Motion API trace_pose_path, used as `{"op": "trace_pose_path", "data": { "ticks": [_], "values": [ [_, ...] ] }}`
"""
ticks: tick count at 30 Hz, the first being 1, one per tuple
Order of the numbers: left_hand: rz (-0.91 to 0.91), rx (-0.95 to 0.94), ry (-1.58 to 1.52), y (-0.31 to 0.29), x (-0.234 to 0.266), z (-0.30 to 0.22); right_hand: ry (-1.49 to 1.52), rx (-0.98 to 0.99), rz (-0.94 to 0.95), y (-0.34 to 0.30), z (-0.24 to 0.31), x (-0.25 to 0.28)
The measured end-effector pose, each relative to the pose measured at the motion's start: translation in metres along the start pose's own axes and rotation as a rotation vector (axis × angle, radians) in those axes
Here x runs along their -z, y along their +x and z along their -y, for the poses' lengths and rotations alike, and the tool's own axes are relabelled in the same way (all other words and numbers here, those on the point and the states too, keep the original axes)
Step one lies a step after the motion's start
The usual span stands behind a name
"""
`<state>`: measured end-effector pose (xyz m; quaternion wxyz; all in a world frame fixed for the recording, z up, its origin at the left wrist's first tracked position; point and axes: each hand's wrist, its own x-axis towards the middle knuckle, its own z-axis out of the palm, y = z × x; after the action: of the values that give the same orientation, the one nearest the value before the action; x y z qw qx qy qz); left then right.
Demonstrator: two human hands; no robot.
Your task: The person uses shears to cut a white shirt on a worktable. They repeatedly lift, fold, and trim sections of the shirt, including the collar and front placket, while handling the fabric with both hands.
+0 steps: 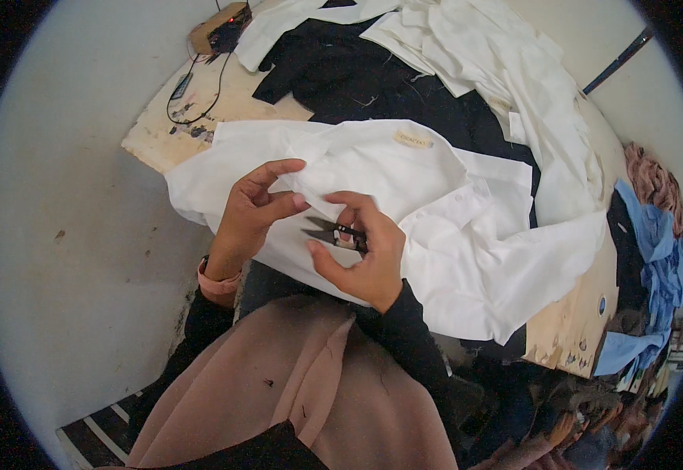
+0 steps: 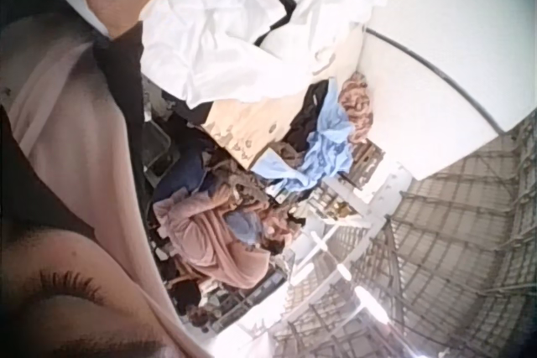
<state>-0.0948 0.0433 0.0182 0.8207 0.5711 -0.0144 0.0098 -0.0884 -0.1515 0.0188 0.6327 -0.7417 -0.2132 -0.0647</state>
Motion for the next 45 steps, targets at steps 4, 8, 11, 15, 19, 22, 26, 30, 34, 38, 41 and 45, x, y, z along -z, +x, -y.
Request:
{"op": "trace_pose_path", "data": {
  "ticks": [4,8,11,15,19,22,26,30,34,38,41,45],
  "values": [
    [-0.029,0.013,-0.038,-0.002,0.001,-0.005,-0.295,0.171,-0.08,0.011,0.001,0.012],
    [-0.002,0.031,-0.098,0.0,-0.001,-0.008,-0.446,0.32,0.002,0.018,-0.006,0.025],
    [-0.013,0.047,-0.11,0.0,-0.004,-0.01,-0.426,0.306,0.031,0.017,-0.008,0.025],
    [-0.01,0.065,-0.087,-0.001,-0.005,-0.013,-0.414,0.291,0.039,0.016,-0.007,0.022],
    [-0.005,0.079,-0.12,-0.001,-0.003,-0.013,-0.388,0.289,0.035,0.017,-0.008,0.02],
    [0.034,0.107,-0.108,-0.001,-0.002,-0.011,-0.409,0.3,0.007,0.016,-0.01,0.019],
    [0.022,0.109,-0.094,-0.001,-0.003,-0.01,-0.465,0.351,0.008,0.018,-0.007,0.021],
    [0.024,0.067,0.03,-0.004,-0.005,-0.016,-0.652,0.518,0.019,0.028,0.005,0.031],
    [0.047,0.093,0.125,-0.008,-0.01,-0.024,-0.892,0.653,0.077,0.041,0.018,0.039],
    [0.073,0.111,0.131,-0.008,-0.013,-0.029,-0.884,0.733,0.166,0.051,0.026,0.045],
    [0.116,0.141,0.131,-0.006,-0.013,-0.03,-0.772,0.681,0.222,0.056,0.026,0.046],
    [0.171,0.153,0.074,-0.004,-0.013,-0.028,-0.601,0.555,0.227,0.055,0.02,0.043]
  ]
}}
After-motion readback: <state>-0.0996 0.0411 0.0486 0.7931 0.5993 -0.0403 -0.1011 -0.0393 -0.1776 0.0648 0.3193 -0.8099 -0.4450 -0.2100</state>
